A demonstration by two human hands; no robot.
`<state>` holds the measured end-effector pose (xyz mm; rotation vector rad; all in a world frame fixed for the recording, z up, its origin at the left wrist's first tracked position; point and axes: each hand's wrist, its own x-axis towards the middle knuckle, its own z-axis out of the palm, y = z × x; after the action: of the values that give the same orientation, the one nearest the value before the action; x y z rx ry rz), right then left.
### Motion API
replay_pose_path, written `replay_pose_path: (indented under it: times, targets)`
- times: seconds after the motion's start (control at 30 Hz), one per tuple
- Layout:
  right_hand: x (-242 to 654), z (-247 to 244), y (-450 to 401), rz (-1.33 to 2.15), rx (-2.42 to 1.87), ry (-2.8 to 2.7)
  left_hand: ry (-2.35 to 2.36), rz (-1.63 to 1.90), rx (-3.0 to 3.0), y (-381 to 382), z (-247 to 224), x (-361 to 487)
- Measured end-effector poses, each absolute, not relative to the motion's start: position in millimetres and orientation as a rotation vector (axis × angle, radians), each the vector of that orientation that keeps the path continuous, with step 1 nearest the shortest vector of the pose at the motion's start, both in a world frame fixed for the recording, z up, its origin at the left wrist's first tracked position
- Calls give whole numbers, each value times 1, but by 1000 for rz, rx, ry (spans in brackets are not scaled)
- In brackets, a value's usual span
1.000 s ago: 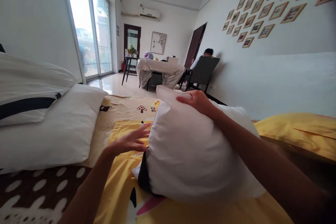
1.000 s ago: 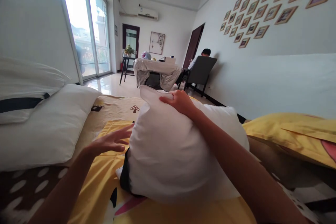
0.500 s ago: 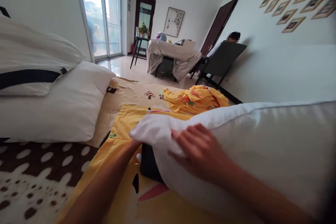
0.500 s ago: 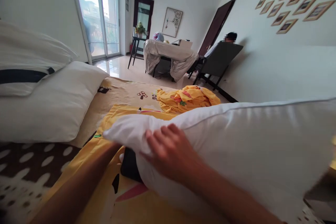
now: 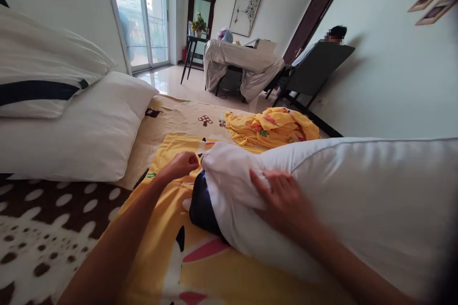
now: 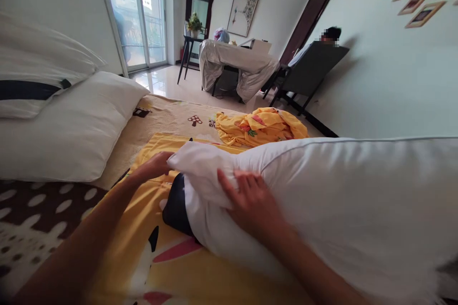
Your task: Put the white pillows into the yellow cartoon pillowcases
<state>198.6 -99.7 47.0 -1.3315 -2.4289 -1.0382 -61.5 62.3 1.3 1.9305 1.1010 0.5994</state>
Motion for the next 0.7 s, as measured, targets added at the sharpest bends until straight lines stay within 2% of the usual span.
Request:
replay_pose_path:
  times: [0.1,0.17,0.3,0.47,0.57,0.7]
  targets:
    - [223,48,-80,-955,-1400,-2301,882,119,2075,49,26,-72]
    - [232,45,-70,-912,-1431,-2244,728,-62,2278,28,43,-70]
    - [240,46,-55,-869,-1464,-2228,433,89,2597,-20,48,-42]
    - [236,72,-48,-690,-1468,-2223,378,395,2676,-24,-1,-1]
    - [218,83,-62,-713,-1389,-2297,359,528,2503,-3,-20,5]
    - [181,66,-99,-820,-1267,-2475,499,626,2150,15,-28,0]
